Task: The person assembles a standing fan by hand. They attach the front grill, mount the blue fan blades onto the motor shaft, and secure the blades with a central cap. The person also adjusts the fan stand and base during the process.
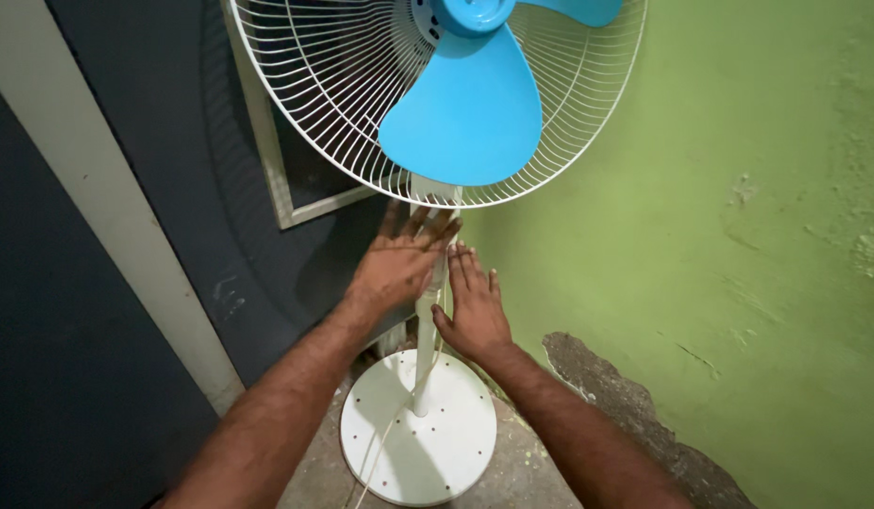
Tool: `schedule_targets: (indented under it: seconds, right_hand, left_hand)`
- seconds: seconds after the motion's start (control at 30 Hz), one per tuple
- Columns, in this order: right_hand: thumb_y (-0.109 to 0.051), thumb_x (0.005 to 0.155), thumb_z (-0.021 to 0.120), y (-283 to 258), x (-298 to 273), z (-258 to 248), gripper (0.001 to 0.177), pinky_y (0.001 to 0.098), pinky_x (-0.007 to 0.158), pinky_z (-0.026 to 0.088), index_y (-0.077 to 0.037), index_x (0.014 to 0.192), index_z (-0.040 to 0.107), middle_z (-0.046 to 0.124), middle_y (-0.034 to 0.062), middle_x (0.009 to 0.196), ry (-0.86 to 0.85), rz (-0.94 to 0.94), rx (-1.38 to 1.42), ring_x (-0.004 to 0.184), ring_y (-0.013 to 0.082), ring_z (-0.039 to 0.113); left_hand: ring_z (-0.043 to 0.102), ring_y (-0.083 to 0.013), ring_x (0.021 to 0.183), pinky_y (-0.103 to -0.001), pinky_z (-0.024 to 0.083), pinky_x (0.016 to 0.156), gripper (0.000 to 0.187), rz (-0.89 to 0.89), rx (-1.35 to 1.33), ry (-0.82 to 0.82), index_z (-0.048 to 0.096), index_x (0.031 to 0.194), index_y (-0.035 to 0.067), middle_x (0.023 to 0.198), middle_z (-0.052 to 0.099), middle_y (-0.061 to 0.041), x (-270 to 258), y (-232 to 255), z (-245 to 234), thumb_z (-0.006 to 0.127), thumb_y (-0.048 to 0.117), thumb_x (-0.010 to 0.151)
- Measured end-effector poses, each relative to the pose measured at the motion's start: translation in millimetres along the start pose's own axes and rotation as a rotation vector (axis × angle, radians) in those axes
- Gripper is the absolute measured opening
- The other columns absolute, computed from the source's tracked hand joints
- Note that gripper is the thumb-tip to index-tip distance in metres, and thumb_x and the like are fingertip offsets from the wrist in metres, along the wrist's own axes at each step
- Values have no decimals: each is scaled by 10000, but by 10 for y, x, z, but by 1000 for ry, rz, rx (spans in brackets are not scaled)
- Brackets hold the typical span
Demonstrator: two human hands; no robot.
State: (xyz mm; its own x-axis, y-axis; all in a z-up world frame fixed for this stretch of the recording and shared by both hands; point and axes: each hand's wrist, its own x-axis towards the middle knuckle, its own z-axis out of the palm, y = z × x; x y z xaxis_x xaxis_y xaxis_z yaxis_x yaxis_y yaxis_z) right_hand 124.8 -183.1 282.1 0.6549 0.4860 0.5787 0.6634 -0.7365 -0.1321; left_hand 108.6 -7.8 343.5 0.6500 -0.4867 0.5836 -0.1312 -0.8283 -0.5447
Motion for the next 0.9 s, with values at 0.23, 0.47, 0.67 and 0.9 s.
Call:
schedule_targets:
  seconds: [0.23,0.47,0.67,0.9]
  right_hand:
    - [-402,882,682,22,19,39,997,647,1211,130,-19,1605,112,121,184,1690,16,6,-37,1566,346,121]
    - [-417,900,673,198,-6,-44,949,628,1228,114,-16,1591,161,131,171,1678,-15,-33,-144,1567,325,110]
    - [-367,874,702,612,-175,-221,907,577,1207,181,-48,1576,225,171,161,1679,-12,-29,-107,1550,320,165]
    - [-324,842,741,1172,-1151,-211,829,514,1154,341,-66,1538,370,388,166,1582,96,-63,24,1432,370,411]
  left_hand:
    - [32,-279,1597,-634,-19,1236,826,82,-28,75,278,1649,189,1740,103,-72,-74,-19,-81,620,251,900]
    - [197,-299,1576,-655,101,1239,726,248,28,137,344,1603,89,1681,290,-111,-152,47,-185,604,238,942]
    - [341,-319,1489,-624,238,1202,733,432,61,108,401,1549,70,1607,376,-137,-129,333,-306,614,270,876]
    - [426,-313,1448,-597,339,1188,605,583,-5,201,471,1498,58,1534,479,-126,-234,677,-378,603,256,942]
